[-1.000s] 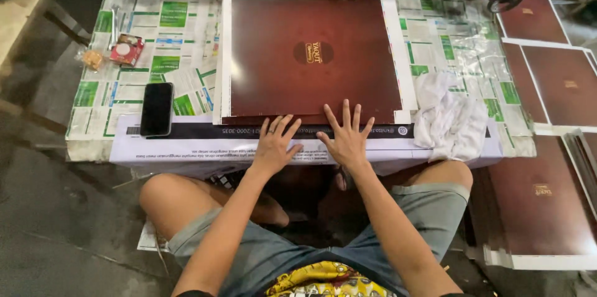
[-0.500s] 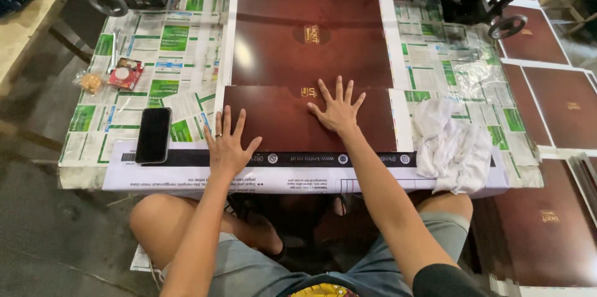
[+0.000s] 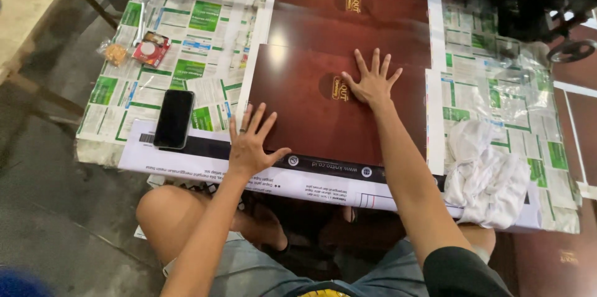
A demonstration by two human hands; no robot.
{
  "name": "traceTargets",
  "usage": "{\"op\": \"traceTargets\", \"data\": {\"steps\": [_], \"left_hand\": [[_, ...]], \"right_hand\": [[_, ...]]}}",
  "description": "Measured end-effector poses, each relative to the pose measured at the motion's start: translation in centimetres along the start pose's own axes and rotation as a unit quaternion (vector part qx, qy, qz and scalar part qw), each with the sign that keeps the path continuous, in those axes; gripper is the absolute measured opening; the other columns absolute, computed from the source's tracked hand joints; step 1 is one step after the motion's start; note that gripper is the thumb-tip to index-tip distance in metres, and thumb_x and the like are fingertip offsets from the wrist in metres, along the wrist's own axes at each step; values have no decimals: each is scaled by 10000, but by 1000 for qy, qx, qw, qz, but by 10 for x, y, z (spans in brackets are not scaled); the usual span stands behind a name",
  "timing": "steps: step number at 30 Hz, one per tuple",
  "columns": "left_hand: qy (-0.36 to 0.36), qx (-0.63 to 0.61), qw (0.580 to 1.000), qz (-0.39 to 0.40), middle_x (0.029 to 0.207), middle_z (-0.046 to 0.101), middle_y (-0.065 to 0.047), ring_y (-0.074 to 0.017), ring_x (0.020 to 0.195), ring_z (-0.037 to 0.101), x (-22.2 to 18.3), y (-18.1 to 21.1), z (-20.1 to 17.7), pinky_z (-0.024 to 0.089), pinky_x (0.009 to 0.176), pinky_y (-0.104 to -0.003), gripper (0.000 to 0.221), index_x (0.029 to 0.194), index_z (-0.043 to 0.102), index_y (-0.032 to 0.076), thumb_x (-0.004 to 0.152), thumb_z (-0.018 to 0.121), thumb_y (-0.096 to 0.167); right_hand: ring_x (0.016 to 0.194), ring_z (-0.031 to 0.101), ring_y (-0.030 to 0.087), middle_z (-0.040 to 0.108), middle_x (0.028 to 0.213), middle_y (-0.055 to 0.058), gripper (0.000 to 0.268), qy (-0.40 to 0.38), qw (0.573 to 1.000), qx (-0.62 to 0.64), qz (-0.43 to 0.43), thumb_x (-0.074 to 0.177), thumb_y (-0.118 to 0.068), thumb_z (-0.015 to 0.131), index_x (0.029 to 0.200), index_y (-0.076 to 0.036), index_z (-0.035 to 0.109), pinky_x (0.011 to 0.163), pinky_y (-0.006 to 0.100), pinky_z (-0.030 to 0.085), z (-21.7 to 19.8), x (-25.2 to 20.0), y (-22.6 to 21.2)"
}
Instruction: Feeding printed packaging sheets into an industrial processing machine for finishing.
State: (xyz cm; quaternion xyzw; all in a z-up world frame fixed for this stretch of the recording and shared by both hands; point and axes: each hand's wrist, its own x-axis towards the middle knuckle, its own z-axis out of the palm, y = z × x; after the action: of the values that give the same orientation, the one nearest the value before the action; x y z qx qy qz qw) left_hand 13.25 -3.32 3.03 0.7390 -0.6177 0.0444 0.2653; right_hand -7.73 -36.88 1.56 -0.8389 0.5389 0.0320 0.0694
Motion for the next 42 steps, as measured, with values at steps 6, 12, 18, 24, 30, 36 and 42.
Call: {"op": "traceTargets", "data": {"steps": [6, 12, 18, 24, 30, 36, 42], "left_hand": [[39, 15, 991, 128, 1489, 585, -91, -307, 1418, 489, -9, -11, 21, 261, 1217, -580, 716, 1354, 680, 121, 867, 685, 646], [64, 38, 983, 168, 1428, 644, -97, -300, 1351, 566, -10, -10, 20, 326, 1186, -542, 646, 1323, 693, 79, 955, 605, 603], [87, 61, 980, 168, 1407, 664, -84, -286, 1325, 586, -11, -9, 20, 352, 1149, -545, 618, 1312, 699, 78, 998, 547, 588], [149, 102, 974, 136, 1485, 574, -72, -276, 1395, 507, -19, -8, 18, 264, 1193, -602, 687, 1408, 629, 152, 1007, 437, 676], [354, -75, 929, -82, 1673, 338, -182, -369, 1570, 323, -41, -23, 7, 180, 1294, -577, 837, 1613, 350, 82, 1062, 280, 709], [115, -138, 979, -99, 1575, 436, -167, -352, 1464, 411, -47, -63, 22, 270, 1189, -511, 859, 1601, 360, 62, 1016, 401, 690], [26, 11, 994, -107, 1486, 522, -103, -299, 1388, 444, -40, -44, 11, 282, 1145, -509, 809, 1512, 468, 107, 924, 614, 643]], "right_hand": [[1578, -156, 379, -139, 1729, 88, 918, 8, 1000, 8, 1, 869, -886, 240, 1641, -447, 8, 1177, 747, -105, -5, 23, 3], [1549, -209, 358, -221, 1706, 93, 920, -11, 999, 9, -33, 905, -870, 231, 1642, -392, -42, 1173, 711, -132, -8, -60, -31], [1564, 22, 375, 51, 1703, 148, 819, 44, 980, 20, -193, 918, -693, 471, 1620, -352, 221, 1202, 667, 23, 22, -228, -29], [1471, 400, 342, 458, 1587, 135, 550, 105, 962, 18, -250, 1008, -247, 601, 1539, -327, 481, 1154, 578, 286, 4, -233, -11], [1425, 546, 217, 629, 1482, 16, 403, 263, 951, 64, -150, 1094, -219, 581, 1462, -384, 562, 1237, 490, 318, -40, -252, -30], [1512, 206, 456, 347, 1625, 165, 648, 240, 962, 26, -132, 960, -549, 583, 1557, -358, 419, 1136, 764, 44, 46, -251, -31], [1567, 46, 491, 123, 1719, 188, 778, 165, 983, 36, -67, 957, -721, 467, 1632, -385, 275, 1148, 794, -6, 44, -228, -20]]}}
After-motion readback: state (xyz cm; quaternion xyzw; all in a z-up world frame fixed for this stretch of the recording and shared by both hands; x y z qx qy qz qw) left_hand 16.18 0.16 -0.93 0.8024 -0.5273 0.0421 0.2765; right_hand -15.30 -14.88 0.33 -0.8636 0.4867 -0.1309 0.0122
